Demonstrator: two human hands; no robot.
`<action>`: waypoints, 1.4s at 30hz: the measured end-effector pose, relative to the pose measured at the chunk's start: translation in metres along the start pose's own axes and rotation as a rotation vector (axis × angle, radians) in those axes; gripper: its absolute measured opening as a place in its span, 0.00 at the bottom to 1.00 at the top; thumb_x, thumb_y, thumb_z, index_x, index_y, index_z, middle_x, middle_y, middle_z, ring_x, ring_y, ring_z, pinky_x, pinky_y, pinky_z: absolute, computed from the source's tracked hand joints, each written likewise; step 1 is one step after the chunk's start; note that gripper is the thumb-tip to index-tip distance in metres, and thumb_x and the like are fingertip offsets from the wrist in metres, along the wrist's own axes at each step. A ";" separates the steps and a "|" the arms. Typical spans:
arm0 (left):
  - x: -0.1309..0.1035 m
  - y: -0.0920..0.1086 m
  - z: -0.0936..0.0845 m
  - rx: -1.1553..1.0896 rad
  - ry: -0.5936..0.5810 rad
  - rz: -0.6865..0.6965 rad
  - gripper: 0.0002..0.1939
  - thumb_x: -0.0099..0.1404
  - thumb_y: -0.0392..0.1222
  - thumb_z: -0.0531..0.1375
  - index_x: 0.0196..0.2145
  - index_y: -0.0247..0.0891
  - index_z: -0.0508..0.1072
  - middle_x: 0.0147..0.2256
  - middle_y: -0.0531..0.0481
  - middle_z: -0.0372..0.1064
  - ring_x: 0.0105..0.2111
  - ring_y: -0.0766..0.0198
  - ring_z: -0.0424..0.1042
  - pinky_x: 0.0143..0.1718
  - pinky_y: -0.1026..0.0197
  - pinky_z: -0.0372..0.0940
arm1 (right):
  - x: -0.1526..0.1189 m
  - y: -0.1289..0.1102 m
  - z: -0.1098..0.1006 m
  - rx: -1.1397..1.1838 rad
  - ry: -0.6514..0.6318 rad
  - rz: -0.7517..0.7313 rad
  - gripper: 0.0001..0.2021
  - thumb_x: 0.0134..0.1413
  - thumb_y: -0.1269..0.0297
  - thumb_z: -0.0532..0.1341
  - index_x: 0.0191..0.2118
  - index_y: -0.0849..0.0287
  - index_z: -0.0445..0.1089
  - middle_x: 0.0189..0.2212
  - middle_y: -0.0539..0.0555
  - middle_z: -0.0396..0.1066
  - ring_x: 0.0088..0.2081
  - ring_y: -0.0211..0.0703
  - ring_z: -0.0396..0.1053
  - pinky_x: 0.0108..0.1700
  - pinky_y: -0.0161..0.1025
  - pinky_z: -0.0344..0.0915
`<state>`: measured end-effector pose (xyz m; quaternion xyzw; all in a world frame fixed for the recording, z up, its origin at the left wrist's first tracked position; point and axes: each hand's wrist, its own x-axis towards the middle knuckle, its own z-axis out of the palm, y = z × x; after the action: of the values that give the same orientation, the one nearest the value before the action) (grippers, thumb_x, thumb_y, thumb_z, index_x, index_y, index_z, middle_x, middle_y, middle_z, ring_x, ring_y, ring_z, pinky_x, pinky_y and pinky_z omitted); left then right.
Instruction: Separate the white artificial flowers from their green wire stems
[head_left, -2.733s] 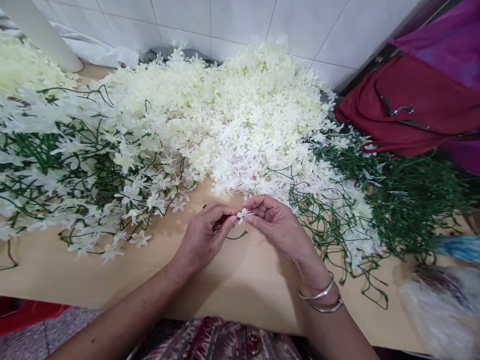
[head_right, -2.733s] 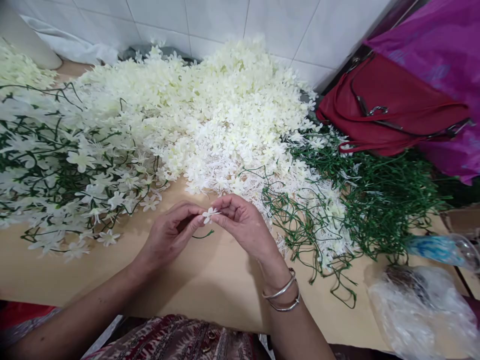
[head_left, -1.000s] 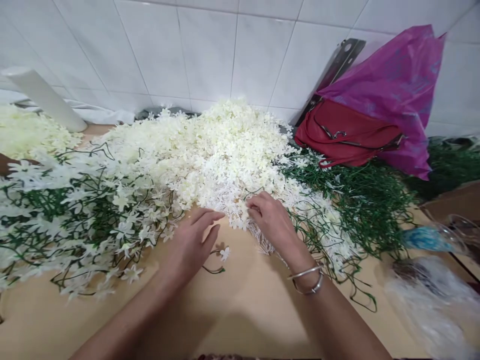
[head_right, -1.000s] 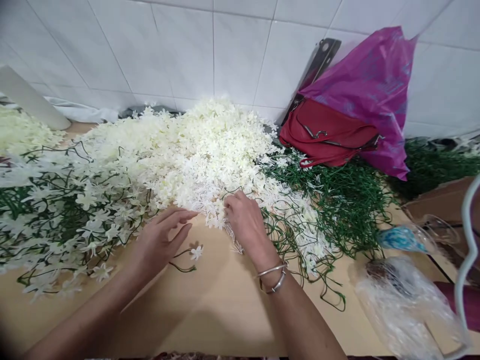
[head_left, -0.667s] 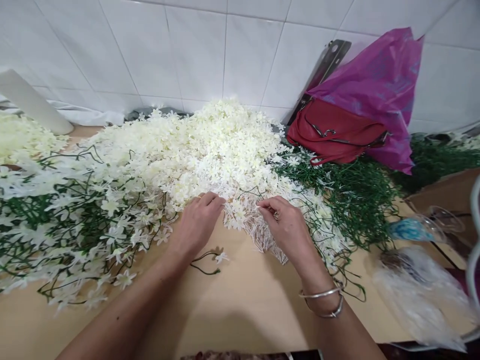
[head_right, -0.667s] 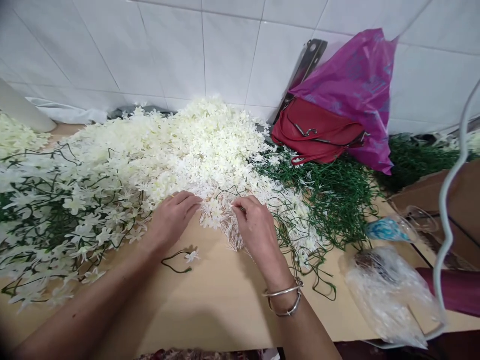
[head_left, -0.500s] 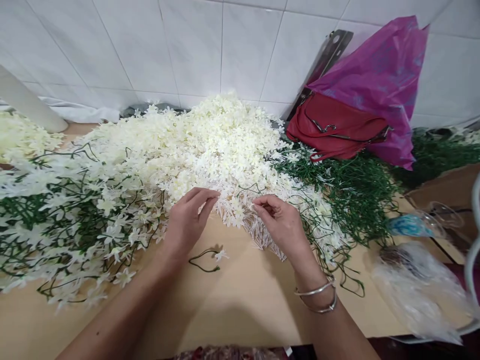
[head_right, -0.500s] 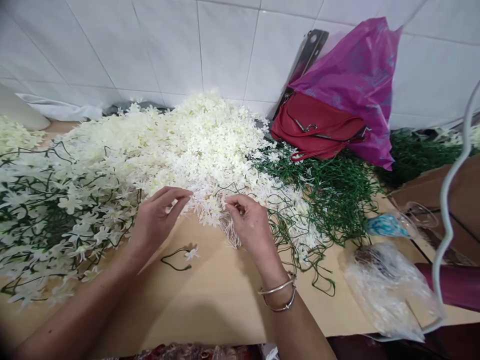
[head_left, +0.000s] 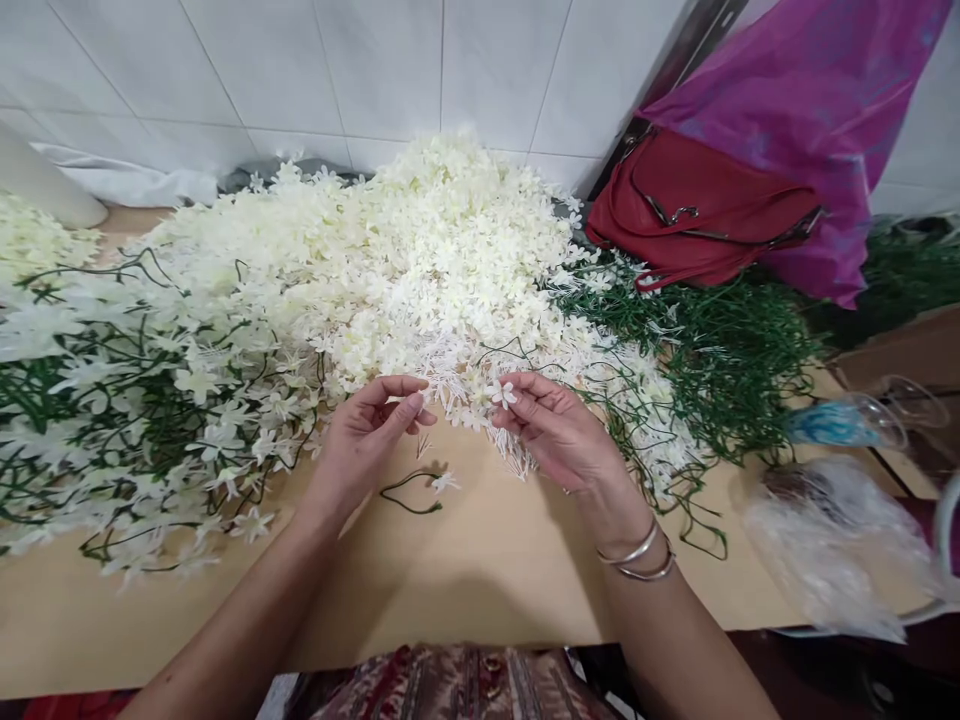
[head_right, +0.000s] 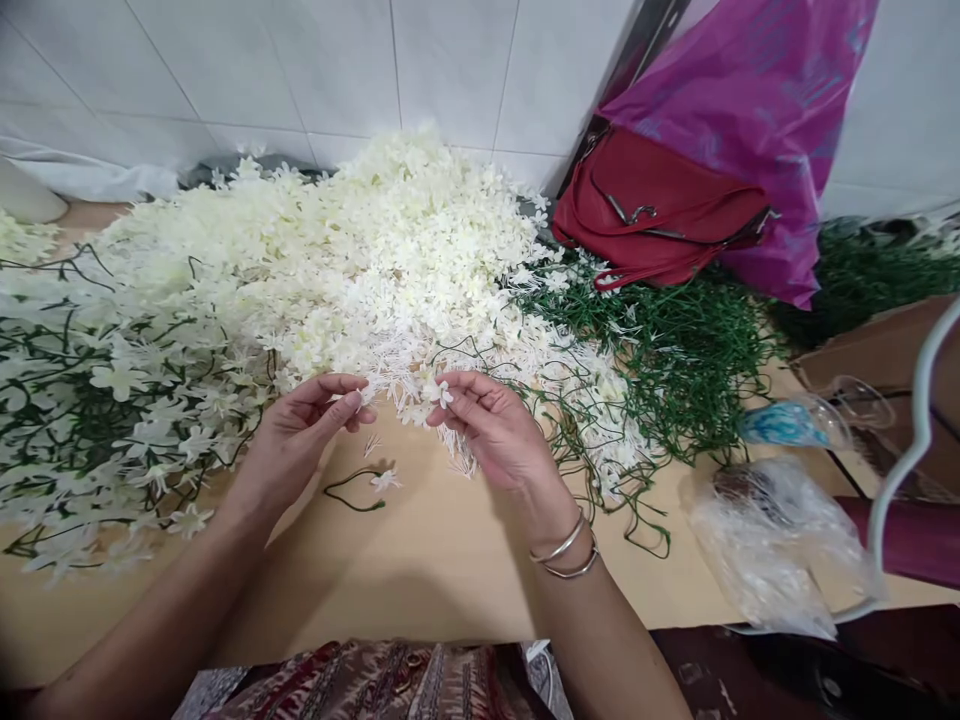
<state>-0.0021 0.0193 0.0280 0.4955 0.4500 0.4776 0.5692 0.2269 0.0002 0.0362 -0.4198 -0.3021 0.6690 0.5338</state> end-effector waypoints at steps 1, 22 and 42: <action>0.000 -0.001 0.001 -0.059 0.000 -0.026 0.14 0.63 0.50 0.72 0.43 0.41 0.81 0.33 0.51 0.78 0.34 0.65 0.79 0.36 0.66 0.71 | 0.000 0.000 -0.001 0.019 -0.010 0.028 0.17 0.40 0.58 0.81 0.38 0.54 0.82 0.29 0.47 0.79 0.31 0.35 0.78 0.39 0.33 0.72; -0.011 -0.014 0.013 0.392 -0.099 0.282 0.08 0.69 0.44 0.66 0.43 0.40 0.82 0.38 0.46 0.82 0.34 0.61 0.78 0.38 0.60 0.71 | -0.014 0.019 0.035 -0.518 0.051 -0.290 0.05 0.58 0.66 0.69 0.38 0.55 0.73 0.33 0.49 0.78 0.33 0.39 0.78 0.40 0.39 0.75; 0.000 -0.014 0.004 -0.066 0.240 0.089 0.16 0.61 0.52 0.72 0.40 0.37 0.81 0.32 0.51 0.79 0.30 0.66 0.76 0.36 0.63 0.73 | 0.004 0.019 0.042 -1.139 -0.177 -0.572 0.07 0.65 0.73 0.62 0.38 0.55 0.76 0.36 0.52 0.77 0.39 0.45 0.73 0.44 0.44 0.68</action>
<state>0.0027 0.0185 0.0148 0.4353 0.4764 0.5727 0.5055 0.1805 0.0011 0.0392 -0.4834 -0.7530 0.2670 0.3577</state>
